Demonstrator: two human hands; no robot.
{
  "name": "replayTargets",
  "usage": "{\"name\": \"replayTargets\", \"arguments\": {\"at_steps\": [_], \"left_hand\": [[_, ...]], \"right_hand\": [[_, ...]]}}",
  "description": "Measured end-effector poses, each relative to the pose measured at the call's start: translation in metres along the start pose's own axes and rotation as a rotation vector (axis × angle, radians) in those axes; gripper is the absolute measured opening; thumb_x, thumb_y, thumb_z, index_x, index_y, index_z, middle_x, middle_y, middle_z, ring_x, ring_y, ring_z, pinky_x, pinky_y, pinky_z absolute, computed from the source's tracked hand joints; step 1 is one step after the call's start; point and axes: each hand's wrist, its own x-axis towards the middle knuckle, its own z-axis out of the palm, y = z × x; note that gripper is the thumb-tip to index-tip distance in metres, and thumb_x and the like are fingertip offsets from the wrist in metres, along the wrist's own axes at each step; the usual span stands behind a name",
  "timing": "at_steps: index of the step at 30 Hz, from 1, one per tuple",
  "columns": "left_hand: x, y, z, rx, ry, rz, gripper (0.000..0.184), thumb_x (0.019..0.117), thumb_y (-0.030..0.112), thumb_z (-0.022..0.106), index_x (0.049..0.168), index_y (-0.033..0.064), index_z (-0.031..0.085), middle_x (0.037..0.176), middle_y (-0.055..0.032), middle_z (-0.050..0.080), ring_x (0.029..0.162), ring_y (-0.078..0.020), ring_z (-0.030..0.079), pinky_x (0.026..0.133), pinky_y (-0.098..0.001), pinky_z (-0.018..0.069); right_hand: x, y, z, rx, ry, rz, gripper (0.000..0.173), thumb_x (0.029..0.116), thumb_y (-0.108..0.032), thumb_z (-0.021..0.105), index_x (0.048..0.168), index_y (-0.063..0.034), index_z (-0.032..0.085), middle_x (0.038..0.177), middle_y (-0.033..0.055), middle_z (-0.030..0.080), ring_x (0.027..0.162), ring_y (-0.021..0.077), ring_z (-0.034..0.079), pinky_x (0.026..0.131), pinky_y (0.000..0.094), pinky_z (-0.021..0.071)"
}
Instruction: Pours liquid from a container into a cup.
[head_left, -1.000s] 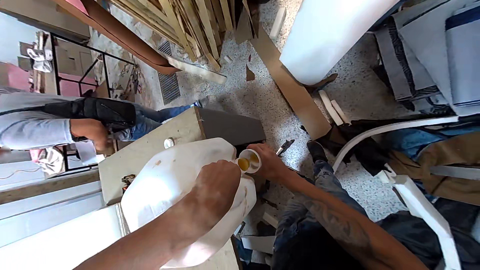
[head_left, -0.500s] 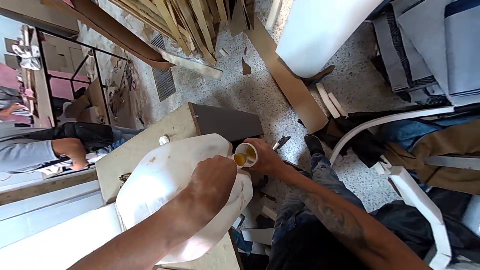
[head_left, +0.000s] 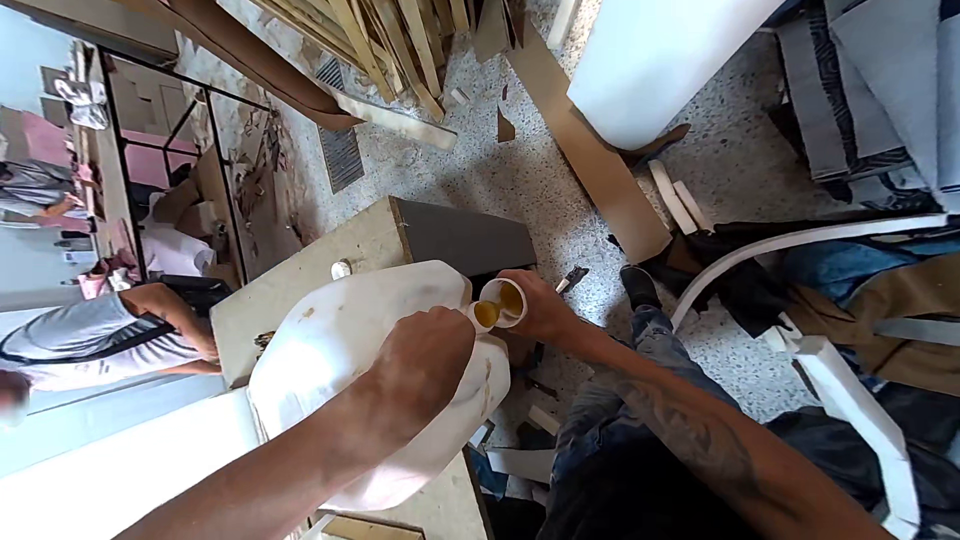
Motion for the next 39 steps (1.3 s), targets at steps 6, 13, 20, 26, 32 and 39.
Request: {"name": "replayTargets", "arguments": {"at_steps": [6, 13, 20, 26, 32, 39], "left_hand": [[-0.009, -0.014, 0.011, -0.019, 0.053, 0.006, 0.037, 0.1076, 0.036, 0.047, 0.100, 0.0069, 0.068, 0.093, -0.0112, 0.067, 0.086, -0.0292, 0.069, 0.070, -0.0452, 0.0569], [-0.003, -0.005, 0.013, -0.034, 0.104, 0.048, 0.037, 0.1052, 0.040, 0.052, 0.102, 0.0073, 0.070, 0.097, -0.0141, 0.069, 0.092, -0.0335, 0.070, 0.075, -0.0500, 0.0576], [-0.006, 0.011, -0.007, -0.081, 0.001, 0.023, 0.010, 0.0966, 0.008, 0.061, 0.094, 0.0043, 0.070, 0.094, -0.0150, 0.068, 0.084, -0.0333, 0.069, 0.066, -0.0497, 0.0572], [0.000, 0.025, -0.013, -0.075, -0.011, 0.024, 0.009, 0.0952, 0.006, 0.061, 0.096, 0.0037, 0.070, 0.095, -0.0153, 0.068, 0.085, -0.0331, 0.070, 0.066, -0.0498, 0.0581], [-0.003, 0.021, -0.014, -0.075, 0.017, 0.059, 0.007, 0.0934, 0.001, 0.062, 0.094, 0.0035, 0.069, 0.092, -0.0146, 0.067, 0.082, -0.0317, 0.069, 0.062, -0.0476, 0.0575], [0.001, 0.017, -0.008, -0.034, 0.008, 0.029, 0.014, 0.0995, 0.010, 0.056, 0.096, 0.0054, 0.069, 0.093, -0.0127, 0.067, 0.083, -0.0301, 0.070, 0.064, -0.0461, 0.0576]], "right_hand": [[0.004, -0.001, 0.003, -0.027, -0.021, -0.010, 0.084, 0.0659, -0.033, 0.095, 0.137, -0.0092, 0.058, 0.130, 0.0100, 0.065, 0.126, 0.0258, 0.060, 0.107, 0.0470, 0.0514], [-0.007, 0.002, -0.005, -0.016, -0.018, 0.018, 0.085, 0.0655, -0.025, 0.096, 0.139, -0.0059, 0.058, 0.135, 0.0151, 0.063, 0.129, 0.0315, 0.058, 0.106, 0.0535, 0.0508], [-0.006, -0.004, -0.003, -0.026, -0.031, 0.046, 0.079, 0.0697, -0.032, 0.093, 0.137, -0.0085, 0.059, 0.130, 0.0124, 0.065, 0.124, 0.0290, 0.061, 0.105, 0.0513, 0.0516], [-0.007, 0.003, -0.008, -0.019, -0.041, 0.093, 0.083, 0.0693, -0.033, 0.093, 0.141, -0.0092, 0.057, 0.134, 0.0116, 0.063, 0.128, 0.0276, 0.059, 0.107, 0.0505, 0.0505], [-0.003, 0.007, -0.005, -0.037, -0.050, 0.109, 0.087, 0.0649, -0.030, 0.096, 0.140, -0.0099, 0.057, 0.132, 0.0139, 0.063, 0.125, 0.0320, 0.060, 0.104, 0.0543, 0.0517], [-0.005, 0.009, -0.009, -0.006, -0.081, 0.088, 0.089, 0.0630, -0.024, 0.097, 0.141, -0.0103, 0.056, 0.133, 0.0118, 0.063, 0.127, 0.0282, 0.058, 0.107, 0.0492, 0.0503]]}}
